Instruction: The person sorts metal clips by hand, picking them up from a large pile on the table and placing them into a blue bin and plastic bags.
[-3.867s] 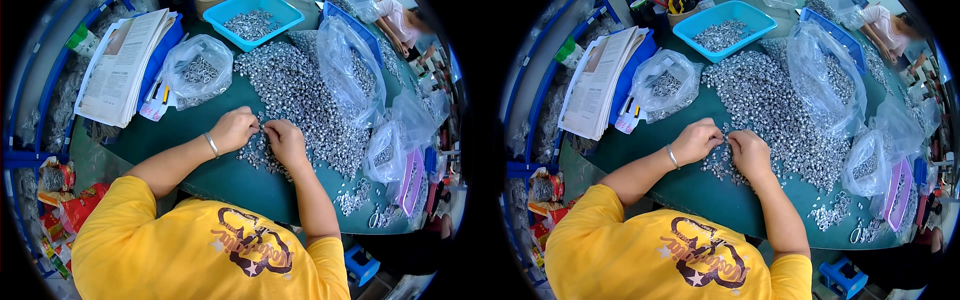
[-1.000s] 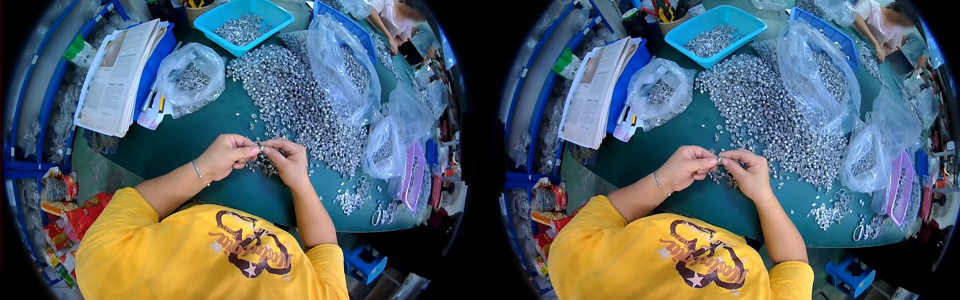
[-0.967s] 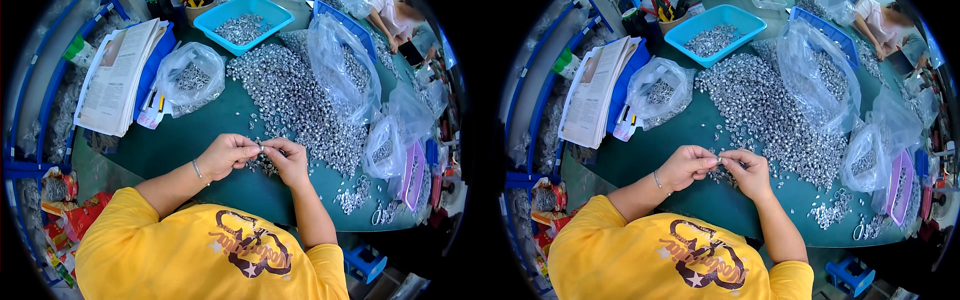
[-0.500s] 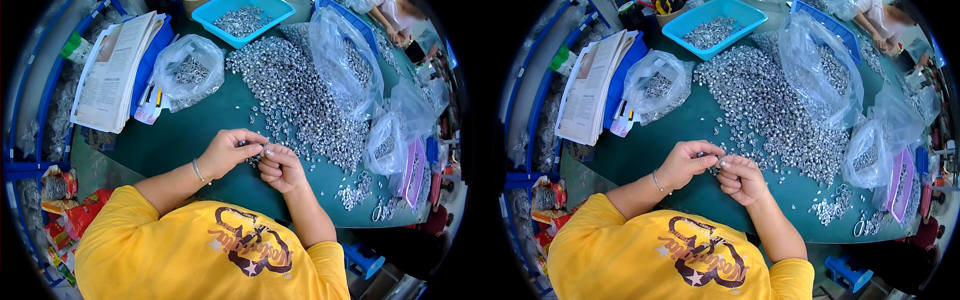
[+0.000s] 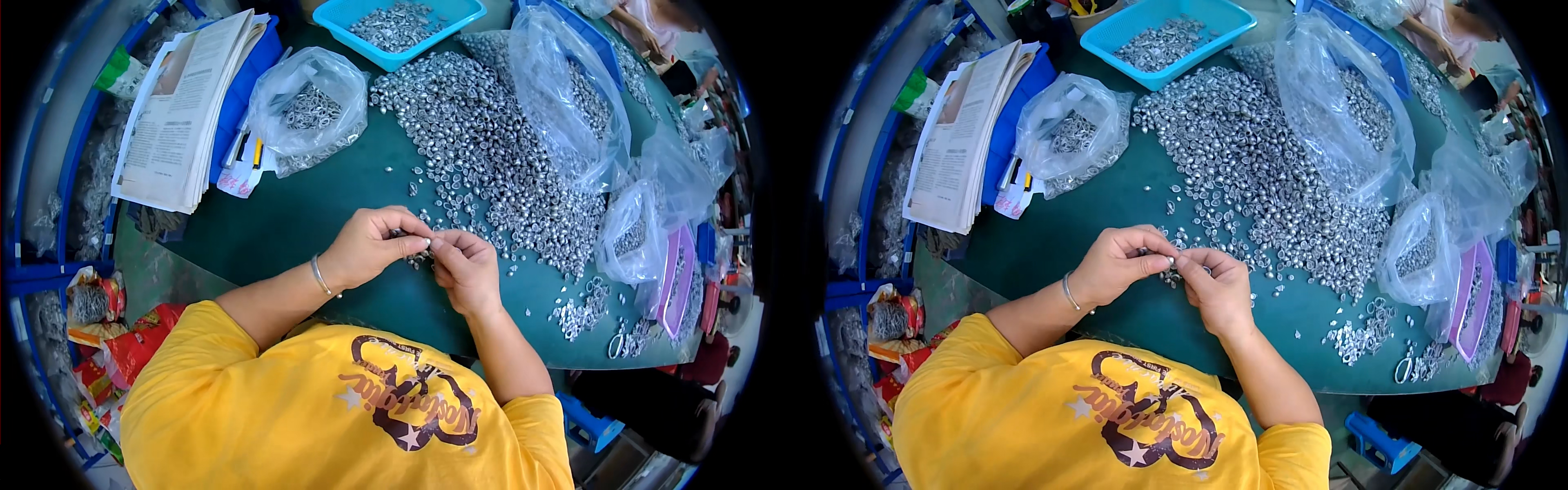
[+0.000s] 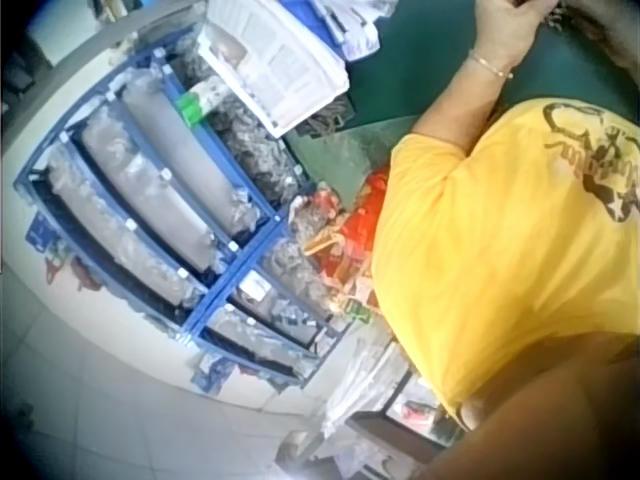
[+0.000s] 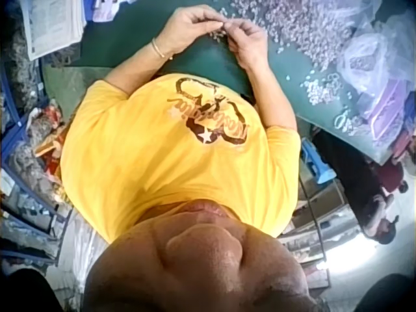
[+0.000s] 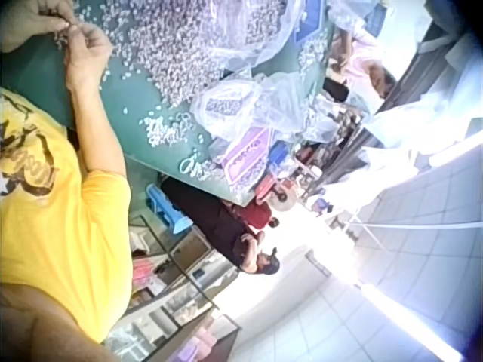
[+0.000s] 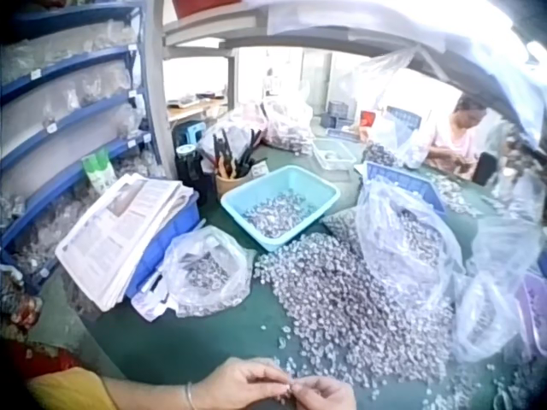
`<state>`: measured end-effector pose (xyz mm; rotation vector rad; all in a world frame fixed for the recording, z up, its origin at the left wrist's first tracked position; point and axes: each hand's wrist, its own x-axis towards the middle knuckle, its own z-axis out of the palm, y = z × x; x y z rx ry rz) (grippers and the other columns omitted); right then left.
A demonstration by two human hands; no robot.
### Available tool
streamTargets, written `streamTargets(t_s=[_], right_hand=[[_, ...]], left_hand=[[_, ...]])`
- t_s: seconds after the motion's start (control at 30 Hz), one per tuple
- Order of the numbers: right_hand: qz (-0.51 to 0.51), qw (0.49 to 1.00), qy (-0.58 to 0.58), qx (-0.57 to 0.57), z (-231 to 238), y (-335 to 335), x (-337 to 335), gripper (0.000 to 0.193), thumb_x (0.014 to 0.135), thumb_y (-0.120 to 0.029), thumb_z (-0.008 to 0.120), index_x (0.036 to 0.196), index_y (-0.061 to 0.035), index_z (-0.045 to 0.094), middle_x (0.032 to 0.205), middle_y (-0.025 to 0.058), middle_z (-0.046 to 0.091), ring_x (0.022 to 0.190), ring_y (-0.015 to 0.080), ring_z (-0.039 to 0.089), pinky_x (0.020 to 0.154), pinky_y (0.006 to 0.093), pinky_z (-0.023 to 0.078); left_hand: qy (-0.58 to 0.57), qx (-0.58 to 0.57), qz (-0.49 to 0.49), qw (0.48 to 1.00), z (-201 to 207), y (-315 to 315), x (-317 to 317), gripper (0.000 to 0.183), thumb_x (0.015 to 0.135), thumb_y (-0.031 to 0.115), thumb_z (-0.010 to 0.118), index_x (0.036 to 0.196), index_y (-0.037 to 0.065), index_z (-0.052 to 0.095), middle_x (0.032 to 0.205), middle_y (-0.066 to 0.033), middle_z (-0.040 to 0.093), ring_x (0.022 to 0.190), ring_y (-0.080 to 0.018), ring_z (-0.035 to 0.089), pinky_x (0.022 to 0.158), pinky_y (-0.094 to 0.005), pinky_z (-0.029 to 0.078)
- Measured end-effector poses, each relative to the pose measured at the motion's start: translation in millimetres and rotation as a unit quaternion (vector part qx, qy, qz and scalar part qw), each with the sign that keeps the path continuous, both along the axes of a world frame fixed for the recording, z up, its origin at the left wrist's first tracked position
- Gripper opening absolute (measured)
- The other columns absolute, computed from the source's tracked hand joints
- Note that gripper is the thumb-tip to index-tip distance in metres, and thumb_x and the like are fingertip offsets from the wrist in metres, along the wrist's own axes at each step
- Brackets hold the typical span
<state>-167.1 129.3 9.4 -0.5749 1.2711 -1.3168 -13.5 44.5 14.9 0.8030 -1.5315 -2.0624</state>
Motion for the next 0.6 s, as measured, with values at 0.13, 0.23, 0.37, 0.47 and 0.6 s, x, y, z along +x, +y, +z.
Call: streamTargets(t_s=[0.13,0.23,0.37,0.47,0.6], right_hand=[[0.019,0.893,0.436,-0.113,-11.6,-30.3,-11.7,0.010,0.081,-0.008,0.062,0.086,-0.0011,0.066,0.070,0.0113,0.063,0.057,0.0179,0.059,0.053,0.0302,0.045],[0.015,0.777,0.601,-0.188,-14.4,-66.7,-20.6,0.008,0.079,-0.010,0.062,0.084,-0.0046,0.066,0.073,0.0115,0.062,0.062,0.0290,0.061,0.056,0.0369,0.048],[0.071,0.722,0.669,-0.162,-17.1,-96.4,-17.2,0.009,0.078,-0.015,0.062,0.081,-0.0064,0.065,0.075,0.0106,0.060,0.064,0.0310,0.061,0.058,0.0393,0.049],[0.102,0.712,0.680,-0.144,-14.6,-95.2,-15.6,0.010,0.077,-0.016,0.063,0.079,-0.0070,0.064,0.077,0.0107,0.060,0.068,0.0304,0.061,0.060,0.0394,0.049],[0.081,0.869,0.469,-0.136,-13.6,-75.8,-23.8,0.012,0.081,-0.015,0.063,0.081,-0.0029,0.064,0.072,0.0053,0.060,0.063,0.0209,0.058,0.055,0.0324,0.046]], left_hand=[[0.164,0.277,0.066,0.944,-8.9,-12.1,9.3,0.008,0.086,0.006,0.049,0.088,0.003,0.056,0.086,-0.0074,0.057,0.067,-0.0087,0.050,0.053,-0.0184,0.038],[0.144,0.285,0.127,0.939,-6.9,-19.5,14.5,0.006,0.084,0.008,0.049,0.086,0.004,0.053,0.081,-0.0064,0.056,0.062,-0.0083,0.047,0.048,-0.0190,0.036],[0.092,0.246,0.158,0.952,-9.0,-25.3,17.5,0.004,0.083,0.006,0.056,0.086,0.003,0.054,0.075,-0.0032,0.054,0.058,-0.0057,0.045,0.045,-0.0178,0.033],[0.061,0.203,0.164,0.963,-10.8,-27.3,21.7,0.005,0.083,0.006,0.057,0.087,0.003,0.057,0.074,-0.0016,0.054,0.057,-0.0051,0.044,0.047,-0.0180,0.034],[-0.110,-0.105,0.148,0.977,-14.0,-25.4,16.2,0.008,0.082,0.005,0.061,0.089,0.002,0.062,0.070,0.0026,0.052,0.059,-0.0054,0.047,0.052,-0.0190,0.039]])
